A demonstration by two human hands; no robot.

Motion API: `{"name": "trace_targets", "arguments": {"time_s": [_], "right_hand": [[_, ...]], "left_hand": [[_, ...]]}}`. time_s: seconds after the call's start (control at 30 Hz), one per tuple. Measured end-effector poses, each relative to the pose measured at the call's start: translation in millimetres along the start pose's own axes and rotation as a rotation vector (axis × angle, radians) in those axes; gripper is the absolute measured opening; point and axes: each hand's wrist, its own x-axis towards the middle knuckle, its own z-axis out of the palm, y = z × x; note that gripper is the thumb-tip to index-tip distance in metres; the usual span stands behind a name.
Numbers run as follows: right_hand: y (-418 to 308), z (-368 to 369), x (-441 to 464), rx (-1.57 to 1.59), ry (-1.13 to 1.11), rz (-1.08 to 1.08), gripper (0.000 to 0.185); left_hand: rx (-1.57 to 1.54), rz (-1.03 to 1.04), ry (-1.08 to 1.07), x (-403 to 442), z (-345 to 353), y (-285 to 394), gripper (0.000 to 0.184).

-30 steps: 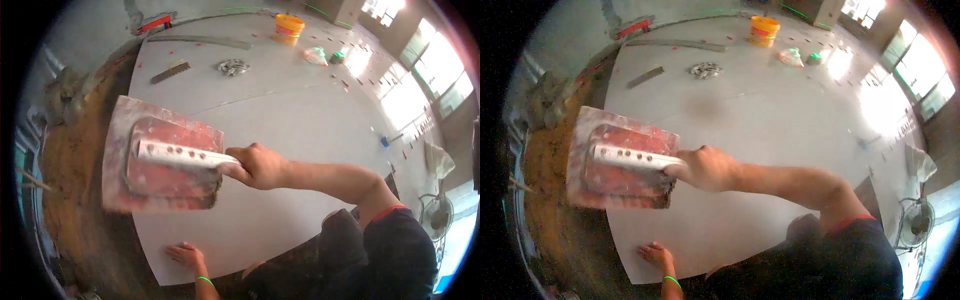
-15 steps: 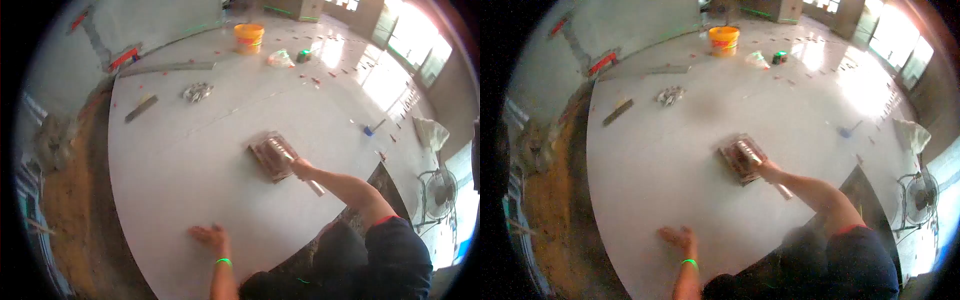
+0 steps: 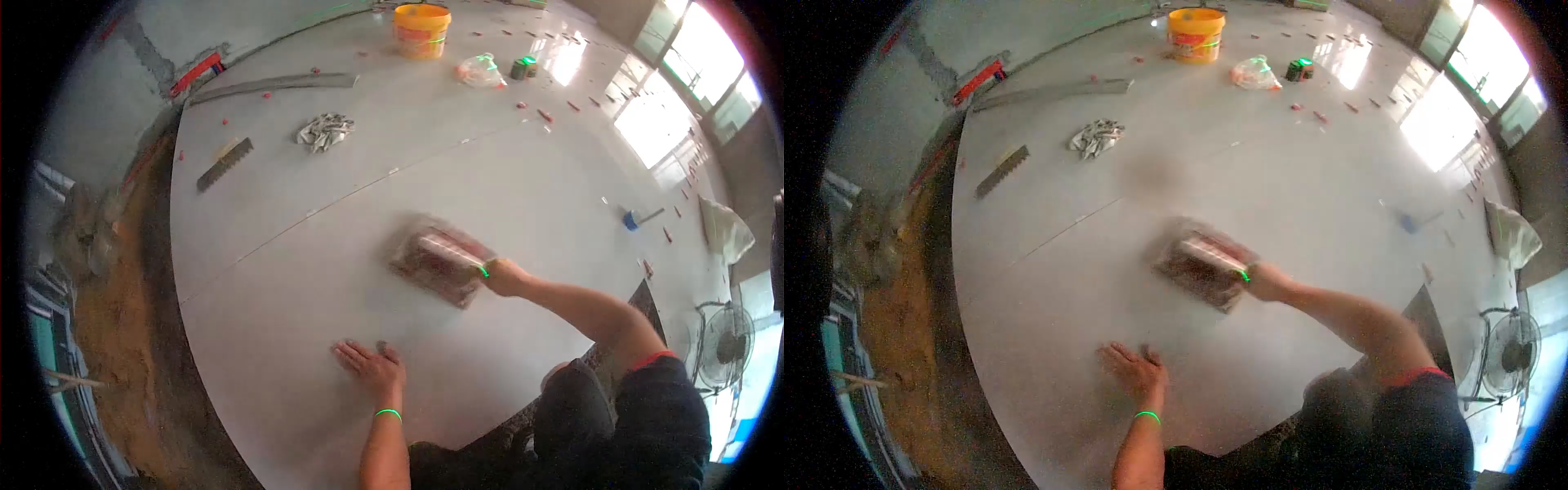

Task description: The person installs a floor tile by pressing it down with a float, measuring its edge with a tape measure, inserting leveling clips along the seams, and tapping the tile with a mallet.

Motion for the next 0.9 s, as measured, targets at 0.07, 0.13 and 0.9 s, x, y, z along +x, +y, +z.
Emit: {"name": "trace_targets", "arguments": {"time_s": [0.07,0.13,0.9], "right_hand": [[52.0,9.9,33.6,-0.02,-0.284,0.493,0.044],[24.1,-26.8,65.3,0.24,-0.227,0.551,0.048],[29.0,-3.3,-44.0,0.356,-0.044,0.333,0.054]], "left_hand": [[-0.02,-0.022,0.031,7.2,8.9,-4.5,0.078],[-0.008,0.047,0.075,8.9,3.9,-0.1,0.078],[-0.111,0.65,0.056,226.2,14.2,54.8,0.08]]}}
